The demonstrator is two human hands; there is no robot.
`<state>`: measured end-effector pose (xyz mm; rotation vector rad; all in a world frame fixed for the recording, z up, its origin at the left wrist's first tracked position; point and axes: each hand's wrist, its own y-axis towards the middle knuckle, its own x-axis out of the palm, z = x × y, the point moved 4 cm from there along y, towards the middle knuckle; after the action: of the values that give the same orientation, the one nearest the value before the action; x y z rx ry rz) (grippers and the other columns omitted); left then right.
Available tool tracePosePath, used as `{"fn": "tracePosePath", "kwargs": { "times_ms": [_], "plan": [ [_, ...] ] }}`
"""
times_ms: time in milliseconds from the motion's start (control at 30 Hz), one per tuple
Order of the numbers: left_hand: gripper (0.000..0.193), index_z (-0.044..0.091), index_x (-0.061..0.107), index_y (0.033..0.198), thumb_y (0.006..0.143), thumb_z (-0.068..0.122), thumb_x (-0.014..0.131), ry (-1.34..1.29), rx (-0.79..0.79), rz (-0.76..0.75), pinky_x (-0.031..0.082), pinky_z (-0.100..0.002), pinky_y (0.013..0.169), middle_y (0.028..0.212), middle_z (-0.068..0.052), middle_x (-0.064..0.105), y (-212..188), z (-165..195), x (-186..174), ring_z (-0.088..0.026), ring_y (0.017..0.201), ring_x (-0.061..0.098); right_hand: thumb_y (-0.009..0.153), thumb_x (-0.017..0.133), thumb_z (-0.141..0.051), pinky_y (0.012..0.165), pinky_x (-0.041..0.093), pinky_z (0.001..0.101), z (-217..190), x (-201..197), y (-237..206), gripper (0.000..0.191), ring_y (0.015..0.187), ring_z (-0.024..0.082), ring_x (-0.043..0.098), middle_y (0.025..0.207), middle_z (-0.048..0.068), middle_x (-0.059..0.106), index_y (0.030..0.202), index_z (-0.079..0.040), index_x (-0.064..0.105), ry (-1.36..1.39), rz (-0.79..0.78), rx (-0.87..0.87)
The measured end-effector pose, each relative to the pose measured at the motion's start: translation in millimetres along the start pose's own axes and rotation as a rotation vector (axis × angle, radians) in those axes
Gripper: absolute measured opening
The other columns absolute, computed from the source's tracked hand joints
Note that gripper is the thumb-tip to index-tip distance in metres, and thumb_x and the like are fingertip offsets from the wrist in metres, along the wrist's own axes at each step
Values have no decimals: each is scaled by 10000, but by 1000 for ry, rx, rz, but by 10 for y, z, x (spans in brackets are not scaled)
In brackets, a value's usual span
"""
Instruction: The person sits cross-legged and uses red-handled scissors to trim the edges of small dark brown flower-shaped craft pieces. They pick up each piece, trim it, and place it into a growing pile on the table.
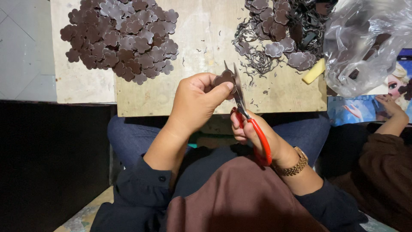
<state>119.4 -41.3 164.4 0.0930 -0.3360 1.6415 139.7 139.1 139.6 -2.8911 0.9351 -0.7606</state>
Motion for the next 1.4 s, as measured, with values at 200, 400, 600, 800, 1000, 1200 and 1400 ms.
{"fn": "tracePosePath", "kwargs": {
  "times_ms": [200,400,600,800,1000,1200,1400],
  "plan": [
    [155,-26,714,931,938,127,728,2,-34,33,528,-211,656,845,-59,753,-24,-10,-36,-73,752,688,1001,555,-625,604,334,241,-2,3,-7,558,671,83,331,782,-46,371,1030,-74,474,-65,39,24],
    [165,-23,717,939,938,142,727,23,-41,44,504,-200,629,840,-57,763,-31,-28,-60,-62,726,658,978,571,-631,572,323,239,57,9,12,564,643,78,332,794,-36,400,1027,-79,463,15,43,32],
    [166,-27,721,942,937,139,721,23,-26,3,544,-213,689,857,-58,765,-9,-5,-68,-64,757,677,997,568,-642,590,331,243,91,-12,21,580,639,72,319,743,-50,359,1043,-72,467,5,7,69],
    [166,-28,731,940,932,138,722,64,-42,-7,552,-220,710,856,-56,767,-5,18,-76,-64,759,676,993,582,-634,612,308,226,66,-11,36,571,696,63,309,818,-55,365,1064,-83,453,6,13,10],
    [153,-19,728,931,936,133,720,19,-34,-2,555,-224,728,859,-54,765,4,-19,-83,-65,771,679,992,579,-626,607,341,233,74,-7,24,557,678,76,344,796,-49,386,1041,-82,469,0,45,28],
    [108,9,682,1000,954,96,727,-1,74,-20,539,-224,741,891,-29,726,-15,-15,-109,-58,800,648,993,584,-603,588,323,234,87,-28,27,548,662,76,324,809,-40,397,1052,-71,467,-2,21,29],
    [129,2,675,1022,942,78,741,-44,24,-33,544,-220,703,868,-47,728,-23,-10,-111,-77,772,679,1012,557,-632,653,333,231,63,-7,35,575,724,73,324,838,-43,379,1102,-72,457,-9,-27,7]
  ]
}}
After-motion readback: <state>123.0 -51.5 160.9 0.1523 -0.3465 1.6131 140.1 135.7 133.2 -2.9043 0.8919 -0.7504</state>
